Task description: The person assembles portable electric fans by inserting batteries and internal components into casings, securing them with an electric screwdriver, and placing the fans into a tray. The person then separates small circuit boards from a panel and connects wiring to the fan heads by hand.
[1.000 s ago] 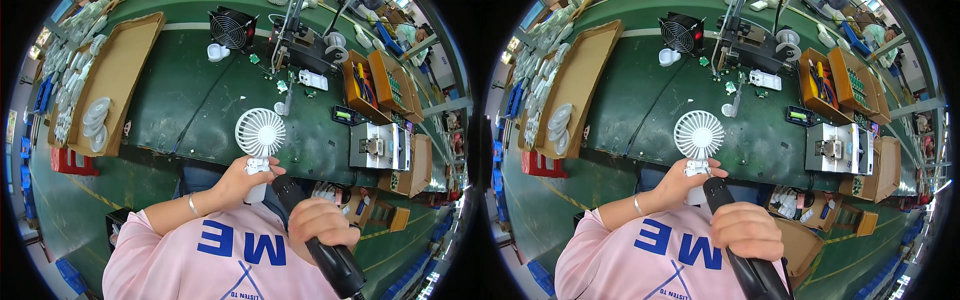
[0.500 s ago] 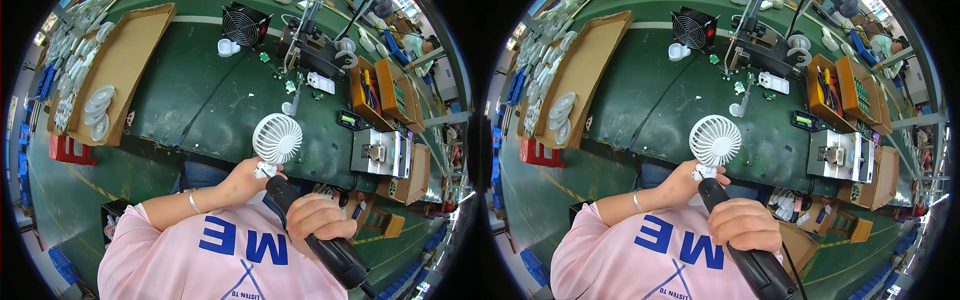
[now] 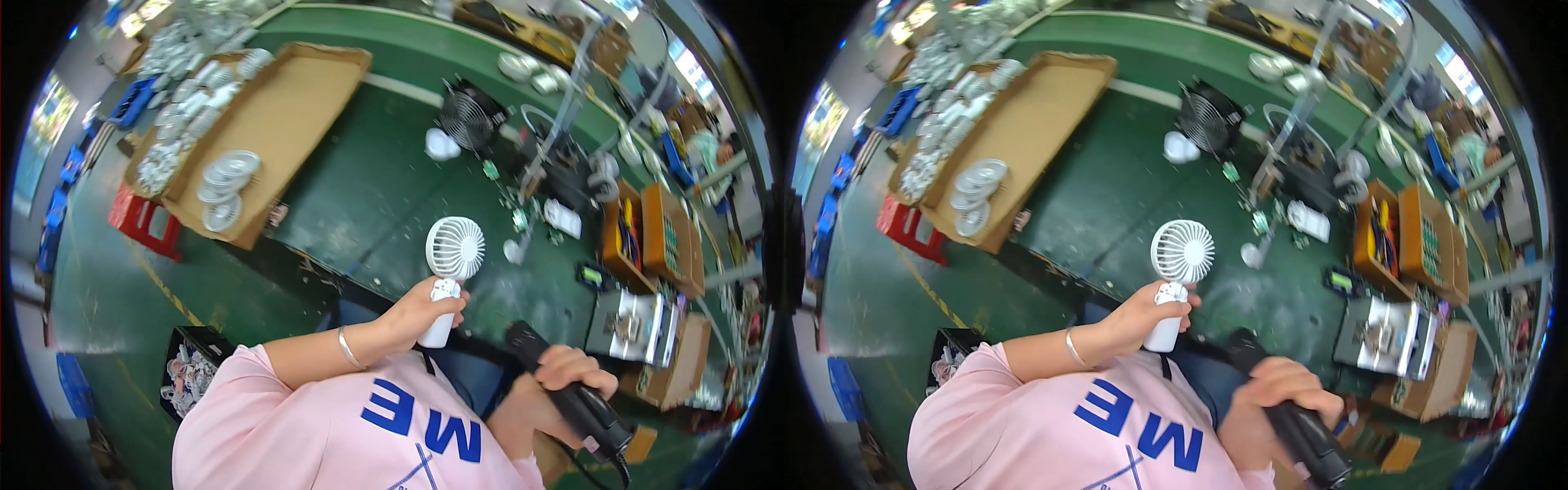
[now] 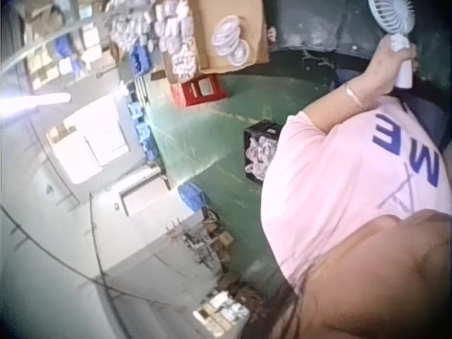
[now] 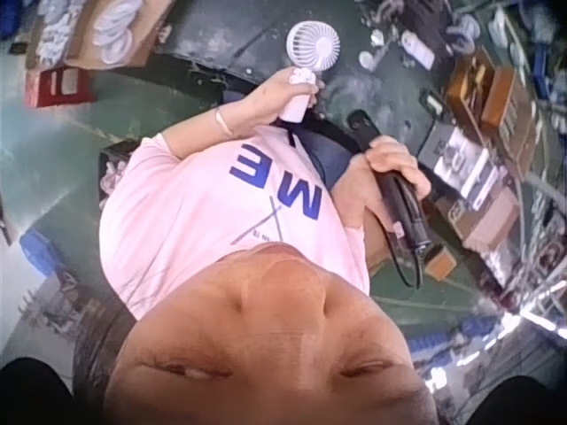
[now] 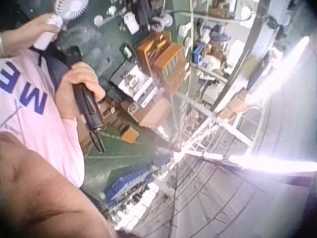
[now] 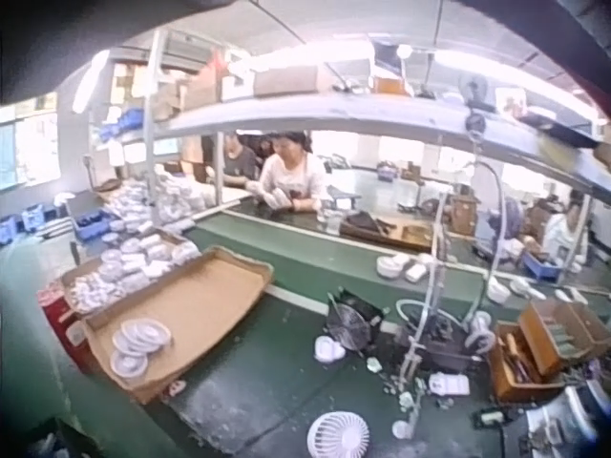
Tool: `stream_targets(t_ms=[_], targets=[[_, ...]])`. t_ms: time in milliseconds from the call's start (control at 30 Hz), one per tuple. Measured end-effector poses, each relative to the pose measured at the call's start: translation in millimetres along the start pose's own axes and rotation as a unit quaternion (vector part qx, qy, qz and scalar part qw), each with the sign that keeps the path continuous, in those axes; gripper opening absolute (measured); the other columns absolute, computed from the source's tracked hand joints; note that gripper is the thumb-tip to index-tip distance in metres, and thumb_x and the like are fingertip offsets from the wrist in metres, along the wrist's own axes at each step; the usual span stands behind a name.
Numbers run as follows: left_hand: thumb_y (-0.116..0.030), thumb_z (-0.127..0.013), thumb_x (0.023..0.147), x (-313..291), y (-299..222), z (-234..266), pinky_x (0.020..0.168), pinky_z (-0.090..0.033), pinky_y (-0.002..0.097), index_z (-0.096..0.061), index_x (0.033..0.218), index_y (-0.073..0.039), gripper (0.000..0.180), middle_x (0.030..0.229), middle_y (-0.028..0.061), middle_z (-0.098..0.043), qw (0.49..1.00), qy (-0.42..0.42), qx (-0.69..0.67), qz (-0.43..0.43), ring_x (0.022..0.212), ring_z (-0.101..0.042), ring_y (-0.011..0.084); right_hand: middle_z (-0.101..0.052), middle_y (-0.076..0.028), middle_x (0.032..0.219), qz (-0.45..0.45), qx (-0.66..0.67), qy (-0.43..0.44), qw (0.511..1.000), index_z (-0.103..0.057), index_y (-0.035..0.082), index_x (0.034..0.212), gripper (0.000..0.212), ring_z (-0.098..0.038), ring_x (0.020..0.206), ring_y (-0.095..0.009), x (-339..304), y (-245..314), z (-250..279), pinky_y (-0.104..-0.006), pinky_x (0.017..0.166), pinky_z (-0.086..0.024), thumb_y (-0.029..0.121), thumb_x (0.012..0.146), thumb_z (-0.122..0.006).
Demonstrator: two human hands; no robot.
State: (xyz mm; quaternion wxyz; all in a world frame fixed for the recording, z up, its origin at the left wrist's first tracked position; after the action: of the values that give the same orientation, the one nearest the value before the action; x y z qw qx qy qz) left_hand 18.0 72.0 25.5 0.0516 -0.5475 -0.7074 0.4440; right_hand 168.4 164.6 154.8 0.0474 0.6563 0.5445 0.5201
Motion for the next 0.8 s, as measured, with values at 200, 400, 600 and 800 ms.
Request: stream_targets(t_ms=[200, 400, 600, 800], targets=[[-0.003, -0.058, 0.080, -1.6, -77.5, 53.0, 0.093, -0.041, 0.0364, -0.029, 0.132, -0.007, 0.059, 0.118, 0.0120, -0.045, 0.975, -0.075, 0.017, -0.211, 0.107, -0.050, 0.0206, -0.047, -0.008, 0.057, -0.110, -0.150, -0.097, 0.978, -0.049, 0.001, 0.092, 0.077, -0.045, 0.049, -0.019, 15.0, -52.4, 65.7, -0.0286, 0.052, -0.039, 0.075, 0.081, -0.029], [-0.039, -0.057, 0.091, 18.8, -127.7, 81.3, 0.039, -0.032, 0.0201, -0.039, 0.117, -0.010, 0.043, 0.078, 0.0081, -0.056, 0.969, -0.167, 0.074, -0.168, 0.058, -0.052, 0.0098, -0.047, -0.008, 0.057, -0.090, -0.103, -0.073, 0.988, -0.048, 0.001, 0.094, 0.081, -0.045, 0.047, -0.018, 14.7, -57.5, 73.3, -0.0268, 0.046, -0.038, 0.079, 0.080, -0.028], [-0.005, -0.061, 0.086, 98.0, -232.9, 88.9, 0.069, -0.041, 0.0262, -0.034, 0.136, -0.002, 0.057, 0.088, 0.0051, -0.054, 0.874, -0.134, -0.027, -0.466, 0.080, -0.050, 0.0117, -0.050, -0.009, 0.058, -0.077, -0.111, -0.005, 0.991, -0.048, -0.001, 0.096, 0.082, -0.050, 0.048, -0.018, 10.7, -70.1, 60.8, -0.0255, 0.045, -0.041, 0.078, 0.082, -0.028], [-0.007, -0.057, 0.087, 103.7, -176.6, 61.9, 0.083, -0.049, 0.0288, -0.052, 0.120, -0.001, 0.034, 0.110, 0.0093, -0.061, 0.952, -0.024, 0.106, -0.286, 0.097, -0.059, 0.0163, -0.051, -0.009, 0.058, -0.058, -0.118, -0.015, 0.991, -0.049, -0.001, 0.094, 0.084, -0.050, 0.047, -0.019, 3.7, -64.1, 71.6, -0.0270, 0.045, -0.041, 0.078, 0.082, -0.025]])
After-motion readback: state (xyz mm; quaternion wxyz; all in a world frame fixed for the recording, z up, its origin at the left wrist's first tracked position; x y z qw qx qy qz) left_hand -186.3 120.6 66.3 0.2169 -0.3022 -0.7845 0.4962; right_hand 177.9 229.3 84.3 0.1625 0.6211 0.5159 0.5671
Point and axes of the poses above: each hand's wrist, its own x-axis towards the middle knuckle, its own z-axis out of the back of the hand, y = z × x, the point moved 5 cm from there along x, towards the middle knuckle
